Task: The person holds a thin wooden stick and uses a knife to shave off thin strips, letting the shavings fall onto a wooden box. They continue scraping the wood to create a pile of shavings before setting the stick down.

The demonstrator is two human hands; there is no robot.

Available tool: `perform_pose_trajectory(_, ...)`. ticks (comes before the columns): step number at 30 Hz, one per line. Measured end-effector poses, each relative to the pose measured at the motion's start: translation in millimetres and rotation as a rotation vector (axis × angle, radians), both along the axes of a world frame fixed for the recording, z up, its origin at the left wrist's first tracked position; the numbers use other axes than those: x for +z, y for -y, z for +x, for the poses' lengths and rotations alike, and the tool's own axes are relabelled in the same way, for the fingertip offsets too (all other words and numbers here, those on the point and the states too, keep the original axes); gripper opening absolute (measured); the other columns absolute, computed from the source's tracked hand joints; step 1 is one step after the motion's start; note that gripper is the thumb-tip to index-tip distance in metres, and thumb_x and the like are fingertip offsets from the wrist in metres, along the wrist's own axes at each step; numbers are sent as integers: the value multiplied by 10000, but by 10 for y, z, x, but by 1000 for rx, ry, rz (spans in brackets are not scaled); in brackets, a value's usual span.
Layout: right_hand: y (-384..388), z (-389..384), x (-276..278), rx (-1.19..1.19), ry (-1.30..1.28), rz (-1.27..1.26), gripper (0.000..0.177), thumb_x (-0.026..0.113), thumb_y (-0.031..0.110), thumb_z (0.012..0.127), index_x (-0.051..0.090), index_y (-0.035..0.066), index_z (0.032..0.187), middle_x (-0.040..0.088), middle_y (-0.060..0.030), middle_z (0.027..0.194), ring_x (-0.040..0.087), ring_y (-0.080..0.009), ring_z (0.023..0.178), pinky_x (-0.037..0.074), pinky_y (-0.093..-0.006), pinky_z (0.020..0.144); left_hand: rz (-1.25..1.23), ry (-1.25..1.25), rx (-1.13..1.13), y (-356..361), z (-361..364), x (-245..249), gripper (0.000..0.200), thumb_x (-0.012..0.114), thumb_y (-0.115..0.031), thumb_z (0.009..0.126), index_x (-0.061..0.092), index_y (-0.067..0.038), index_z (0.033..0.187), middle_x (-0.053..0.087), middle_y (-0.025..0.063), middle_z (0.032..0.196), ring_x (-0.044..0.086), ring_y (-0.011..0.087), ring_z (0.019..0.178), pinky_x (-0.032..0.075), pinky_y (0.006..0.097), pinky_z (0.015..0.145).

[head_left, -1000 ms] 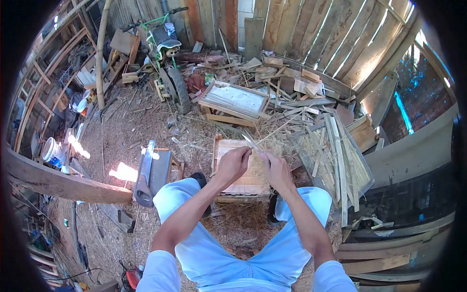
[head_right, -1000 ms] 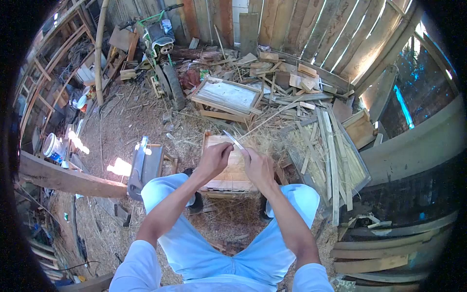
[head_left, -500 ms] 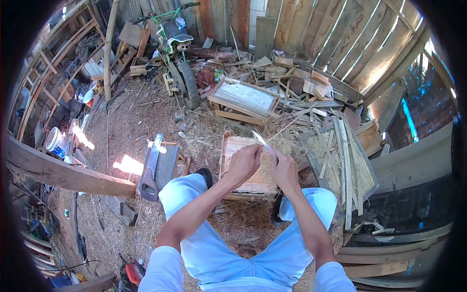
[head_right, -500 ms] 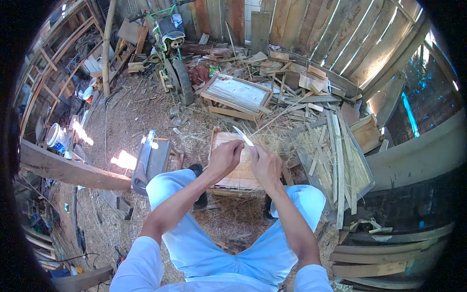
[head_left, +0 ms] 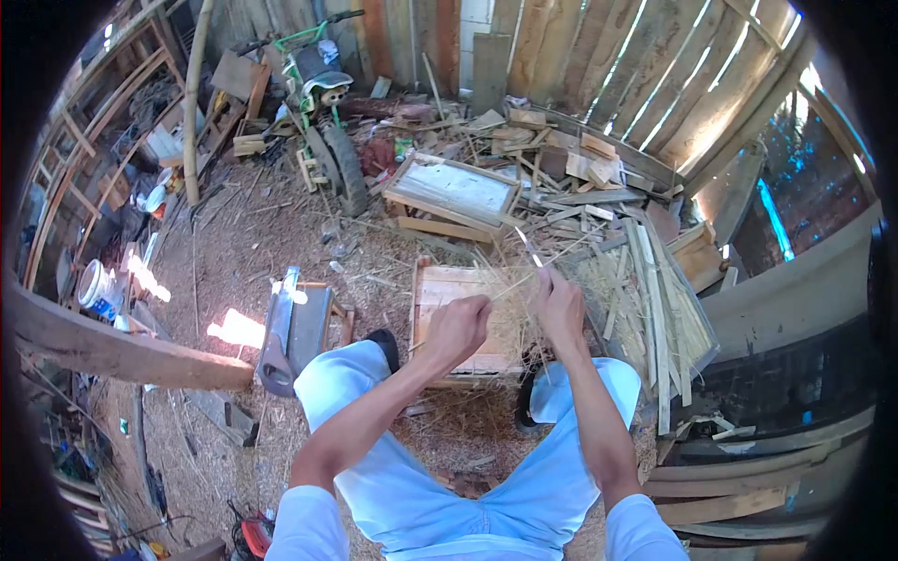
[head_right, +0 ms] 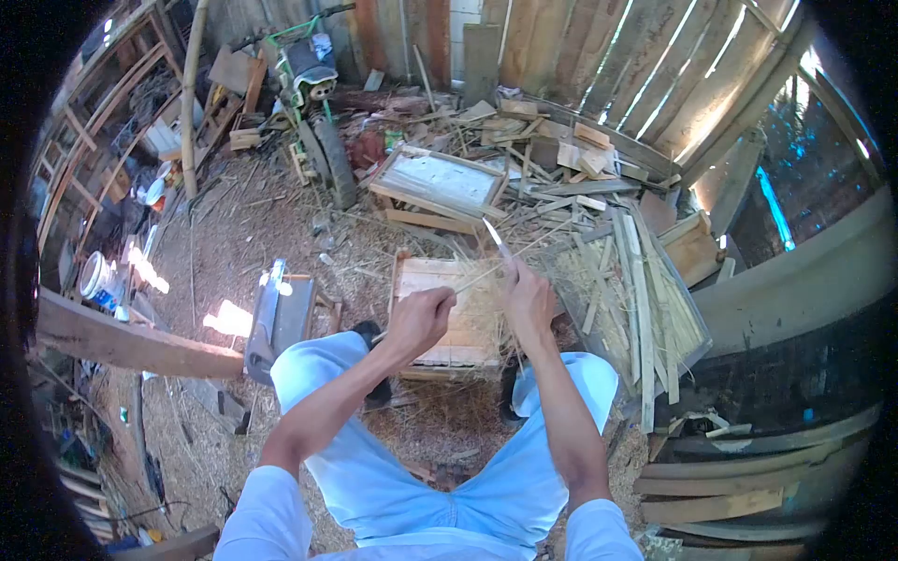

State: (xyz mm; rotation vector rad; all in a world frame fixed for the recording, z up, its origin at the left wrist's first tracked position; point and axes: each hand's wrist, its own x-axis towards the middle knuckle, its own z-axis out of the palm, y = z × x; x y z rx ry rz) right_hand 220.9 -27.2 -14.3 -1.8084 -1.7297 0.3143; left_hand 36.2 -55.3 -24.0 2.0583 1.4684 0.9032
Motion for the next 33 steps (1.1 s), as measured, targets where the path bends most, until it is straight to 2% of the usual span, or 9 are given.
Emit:
perform_pose_trajectory(2,-47,106,4,-56,-7,-40,241,485,258,929,641,73,923,618,-231,755,603,-434,738,454,-523,617,7,19,-17,7,-51,-4,166,523,-160,881,641,-44,890,645,178,783,623,376,720,486,458,624)
perform_pose_trajectory(4,44,108,-125,41,-69,149,223,481,198,923,652,56,931,631,-211,766,614,-414,726,473,-474,608,33,29,-9,-28,-68,-21,159,527,-152,879,643,-44,894,645,178,783,624,375,718,488,453,623)
perform_pose_trajectory(6,174,2,-182,115,-59,52,235,500,269,921,650,88,928,615,-232,733,608,-423,727,457,-515,610,52,38,-4,-71,-51,-55,146,540,-141,874,644,-41,894,644,180,790,624,373,712,489,450,618)
perform_pose_trajectory(8,273,-155,-245,240,-130,112,222,500,261,926,642,91,939,611,-229,719,606,-421,702,458,-508,591,88,38,-16,-74,-33,-54,141,546,-137,872,642,-36,897,644,181,798,623,375,710,488,451,613)
perform_pose_trajectory(11,309,-243,-79,250,-93,74,209,502,252,928,629,88,954,613,-222,714,605,-418,676,459,-495,568,135,38,-29,-75,-24,-33,131,555,-123,869,637,-28,905,644,177,821,621,377,703,484,454,605)
perform_pose_trajectory(24,142,-104,-49,195,-85,83,208,515,242,918,627,68,915,598,-221,693,592,-418,669,442,-494,564,152,-83,-11,-113,78,72,134,513,-137,884,601,-53,942,649,156,859,623,375,684,492,469,578)
perform_pose_trajectory(27,35,85,-105,133,-40,118,215,485,243,926,641,99,955,612,-219,710,606,-411,661,456,-491,568,131,-120,-25,-42,28,49,133,511,-148,885,602,-62,930,647,149,846,620,373,662,489,470,568)
perform_pose_trajectory(30,-68,245,-19,3,-24,-15,252,475,262,933,645,76,935,619,-221,722,602,-421,675,458,-508,597,132,-137,-31,16,-51,34,116,532,-136,868,614,-70,917,650,141,832,622,363,660,490,455,567)
perform_pose_trajectory(33,-60,242,-139,15,-13,111,278,466,277,937,640,61,939,611,-229,708,599,-430,689,457,-516,616,128,-127,-34,7,-105,52,100,553,-116,850,625,-74,907,654,134,828,626,355,672,492,441,572)
